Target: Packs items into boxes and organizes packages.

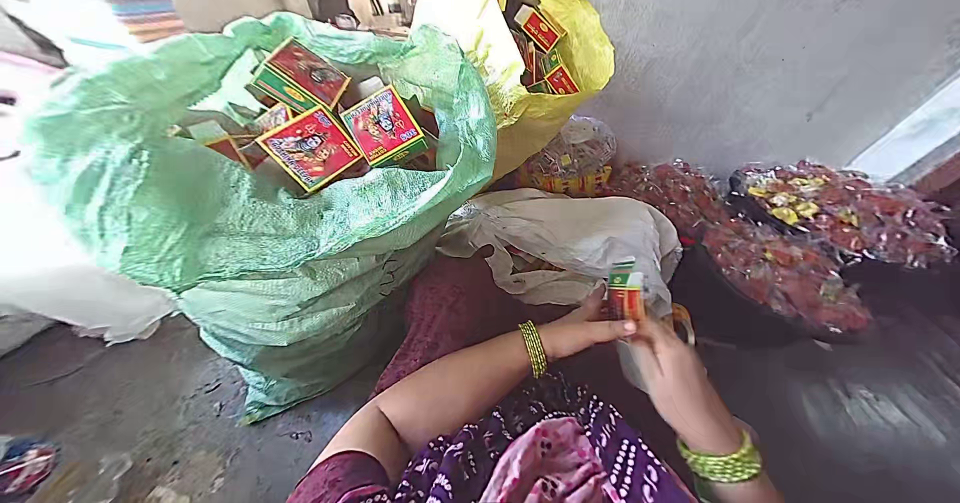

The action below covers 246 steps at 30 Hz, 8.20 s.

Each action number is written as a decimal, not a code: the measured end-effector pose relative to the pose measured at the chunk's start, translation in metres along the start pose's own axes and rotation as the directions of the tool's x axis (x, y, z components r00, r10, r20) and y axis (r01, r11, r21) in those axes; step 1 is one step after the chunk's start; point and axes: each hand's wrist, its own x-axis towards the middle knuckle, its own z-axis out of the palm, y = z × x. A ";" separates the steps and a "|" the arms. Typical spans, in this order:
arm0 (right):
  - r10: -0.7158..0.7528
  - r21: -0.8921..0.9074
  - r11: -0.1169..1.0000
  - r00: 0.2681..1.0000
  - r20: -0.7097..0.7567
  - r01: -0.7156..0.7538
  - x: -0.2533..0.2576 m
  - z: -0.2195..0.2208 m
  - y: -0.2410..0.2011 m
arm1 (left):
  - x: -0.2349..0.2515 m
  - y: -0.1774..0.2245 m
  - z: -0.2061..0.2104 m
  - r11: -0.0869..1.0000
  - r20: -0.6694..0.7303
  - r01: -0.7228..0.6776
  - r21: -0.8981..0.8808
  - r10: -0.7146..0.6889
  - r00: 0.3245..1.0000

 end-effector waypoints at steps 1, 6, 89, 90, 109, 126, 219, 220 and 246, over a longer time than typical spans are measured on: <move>-0.079 0.059 0.995 0.996 0.029 0.077 0.004 0.010 -0.009 | -0.003 0.002 0.002 0.996 0.010 -0.067 -0.052 0.067 0.998; -0.238 0.249 0.942 0.971 0.019 0.227 0.026 0.030 -0.016 | -0.016 0.015 -0.017 0.942 -0.022 -0.223 -0.250 0.225 0.974; -0.151 0.495 0.854 0.987 -0.062 0.162 0.020 -0.013 0.018 | -0.003 0.004 -0.011 0.880 0.017 -0.435 0.194 0.440 0.898; -0.144 0.478 0.862 0.986 -0.083 0.167 0.018 -0.012 0.018 | -0.003 0.004 -0.009 0.884 -0.001 -0.433 0.174 0.440 0.898; 0.846 -0.013 0.509 0.498 0.191 -0.861 -0.028 -0.006 0.271 | 0.007 -0.004 -0.016 0.950 -0.277 -0.260 0.171 0.300 0.913; 0.916 0.150 0.264 0.296 0.269 -0.953 -0.033 0.023 0.286 | 0.010 -0.011 -0.016 0.950 -0.266 -0.237 0.204 0.287 0.920; 0.907 -0.455 0.405 0.287 0.307 -0.793 -0.165 0.021 0.255 | 0.014 -0.016 -0.016 0.995 -0.504 -0.086 0.058 0.104 0.857; 0.908 -0.441 0.406 0.300 0.291 -0.801 -0.170 0.034 0.256 | 0.016 -0.017 -0.016 0.996 -0.509 -0.072 0.053 0.088 0.856; -0.191 0.454 0.884 0.973 0.131 0.112 0.004 0.018 -0.005 | 0.006 -0.025 -0.009 0.960 -0.056 -0.265 -0.090 0.260 0.964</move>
